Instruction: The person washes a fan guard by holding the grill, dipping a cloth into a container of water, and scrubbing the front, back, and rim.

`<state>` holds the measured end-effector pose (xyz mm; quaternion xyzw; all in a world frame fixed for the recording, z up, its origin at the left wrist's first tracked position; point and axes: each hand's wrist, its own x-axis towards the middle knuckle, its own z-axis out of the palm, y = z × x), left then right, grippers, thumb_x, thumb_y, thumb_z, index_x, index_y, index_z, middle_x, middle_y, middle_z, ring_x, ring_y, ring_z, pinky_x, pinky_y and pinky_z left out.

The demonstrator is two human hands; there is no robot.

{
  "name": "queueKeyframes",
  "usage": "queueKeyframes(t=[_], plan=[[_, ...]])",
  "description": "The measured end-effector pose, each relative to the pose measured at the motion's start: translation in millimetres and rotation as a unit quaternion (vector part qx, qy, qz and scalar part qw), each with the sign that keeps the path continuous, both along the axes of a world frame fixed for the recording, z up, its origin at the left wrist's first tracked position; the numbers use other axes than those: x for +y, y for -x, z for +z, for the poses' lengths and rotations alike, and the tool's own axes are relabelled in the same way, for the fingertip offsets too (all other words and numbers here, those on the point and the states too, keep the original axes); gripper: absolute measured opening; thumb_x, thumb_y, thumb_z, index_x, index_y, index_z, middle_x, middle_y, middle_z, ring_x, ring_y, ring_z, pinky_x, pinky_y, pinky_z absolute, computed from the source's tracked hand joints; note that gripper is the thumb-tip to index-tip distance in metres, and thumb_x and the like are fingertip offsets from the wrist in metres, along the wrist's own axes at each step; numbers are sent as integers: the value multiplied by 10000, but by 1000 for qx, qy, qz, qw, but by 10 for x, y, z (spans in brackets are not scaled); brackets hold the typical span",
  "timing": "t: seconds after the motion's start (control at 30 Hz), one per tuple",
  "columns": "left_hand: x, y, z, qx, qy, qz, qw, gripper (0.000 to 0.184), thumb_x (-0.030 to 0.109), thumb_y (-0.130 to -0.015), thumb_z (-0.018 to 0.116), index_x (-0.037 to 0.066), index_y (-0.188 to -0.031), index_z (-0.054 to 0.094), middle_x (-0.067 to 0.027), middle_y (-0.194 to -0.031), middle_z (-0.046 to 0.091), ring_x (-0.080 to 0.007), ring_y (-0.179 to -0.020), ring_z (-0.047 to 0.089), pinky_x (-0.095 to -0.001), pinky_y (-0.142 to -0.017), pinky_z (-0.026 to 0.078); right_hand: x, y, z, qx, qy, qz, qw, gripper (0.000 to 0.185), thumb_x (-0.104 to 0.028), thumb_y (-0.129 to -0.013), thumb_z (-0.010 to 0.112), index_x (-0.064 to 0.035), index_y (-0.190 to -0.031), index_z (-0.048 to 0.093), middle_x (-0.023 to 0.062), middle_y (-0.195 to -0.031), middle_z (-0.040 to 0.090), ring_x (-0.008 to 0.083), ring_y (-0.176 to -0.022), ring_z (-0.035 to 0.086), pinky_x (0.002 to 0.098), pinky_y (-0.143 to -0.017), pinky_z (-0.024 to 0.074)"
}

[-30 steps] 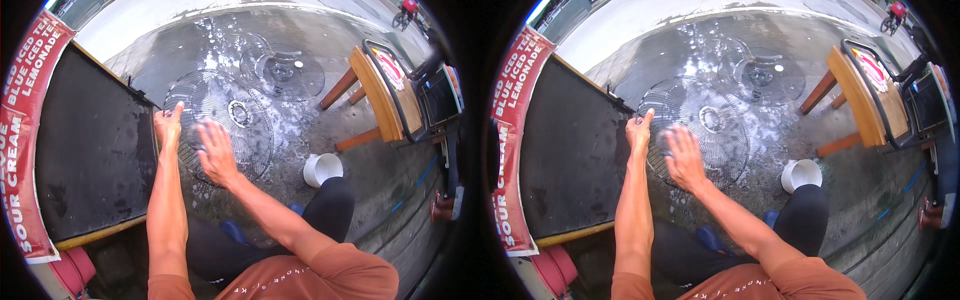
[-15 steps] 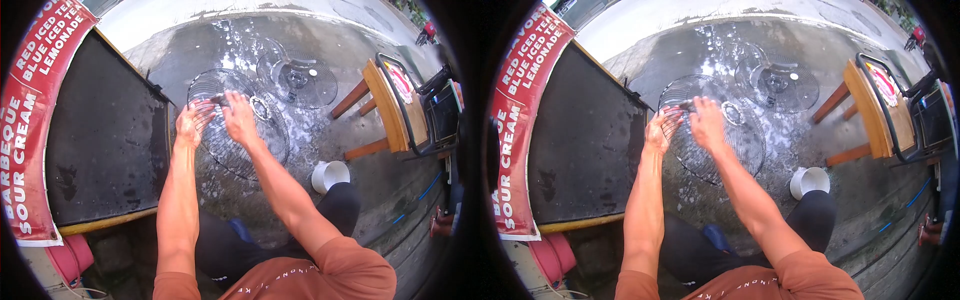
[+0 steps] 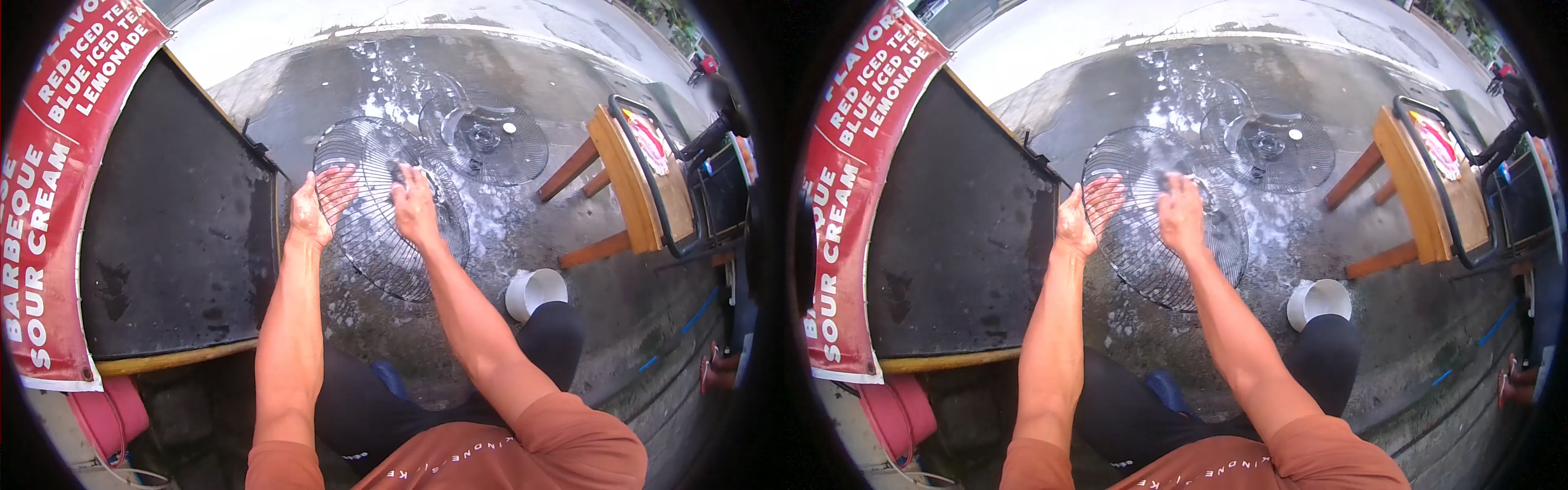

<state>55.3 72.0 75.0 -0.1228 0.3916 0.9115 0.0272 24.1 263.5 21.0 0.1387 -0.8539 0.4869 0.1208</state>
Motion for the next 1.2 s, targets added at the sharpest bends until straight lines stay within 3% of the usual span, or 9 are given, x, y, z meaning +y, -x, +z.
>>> queueKeyframes(t=[0.17,0.33,0.43,0.57,0.6,0.7,0.73,0.97,1.2], plan=[[141,68,57,18,-33,18,999,603,469,-1082,235,-32,-1188,553,-261,-1279,620,-372,-1162,629,-487,-1004,523,-246,-45,-94,34,-89,-28,995,574,-271,-965,484,-27,-1480,409,273,-1490,397,415,-1392,375,524,-1168,259],[32,20,87,53,-161,-52,984,998,800,-916,275,-73,-1342,500,-284,-1415,504,-407,-1321,481,-507,-1147,351,-624,-532,760,137,-180,87,970,552,-248,-892,602,-31,-1396,541,252,-1543,357,387,-1428,355,494,-1197,236],[43,-28,136,41,-158,-32,986,990,784,-925,294,-94,-1336,490,-291,-1412,501,-406,-1340,459,-506,-1158,334,-508,-391,670,134,-111,146,974,511,-222,-864,636,-37,-1338,599,237,-1528,390,380,-1419,374,482,-1193,255],[-123,73,-107,67,-126,-51,988,799,624,-993,402,-105,-1310,483,-267,-1318,590,-350,-1195,614,-437,-1018,506,-292,-163,355,31,-8,59,998,489,-212,-921,597,-45,-1379,555,235,-1442,479,393,-1334,455,448,-1132,354],[35,34,103,24,-27,1,999,582,500,-1014,482,-57,-1170,549,-234,-1171,677,-310,-1003,705,-368,-875,583,-143,-72,214,-4,4,45,999,482,-225,-944,577,-47,-1390,542,241,-1415,493,397,-1297,485,438,-1102,384],[41,48,-49,-45,225,41,973,372,371,-995,587,5,-1055,567,-213,-1109,705,-283,-890,726,-319,-779,596,274,109,-116,-116,20,5,993,470,-265,-986,540,-46,-1402,526,250,-1307,548,400,-1192,555,416,-1030,443],[117,41,1,-84,226,88,967,268,256,-958,660,20,-1036,559,-137,-887,706,-212,-732,712,-275,-635,583,323,123,-199,-85,30,-1,996,477,-292,-992,538,-38,-1396,527,249,-1262,578,395,-1191,555,421,-1019,442],[240,-9,85,-119,382,125,908,444,474,-853,770,93,-944,559,12,-655,530,-85,-500,504,-245,-432,408,392,268,-514,-99,21,-130,986,470,-385,-990,515,-53,-1314,593,264,-1181,625,417,-1152,578,451,-993,445],[323,46,266,-137,333,129,924,459,501,-1009,493,73,-898,616,3,-623,481,-92,-460,445,-248,-390,340,559,224,-227,-161,49,-149,974,478,-424,-960,514,-11,-1176,620,299,-1001,677,493,-972,637,512,-862,482]])
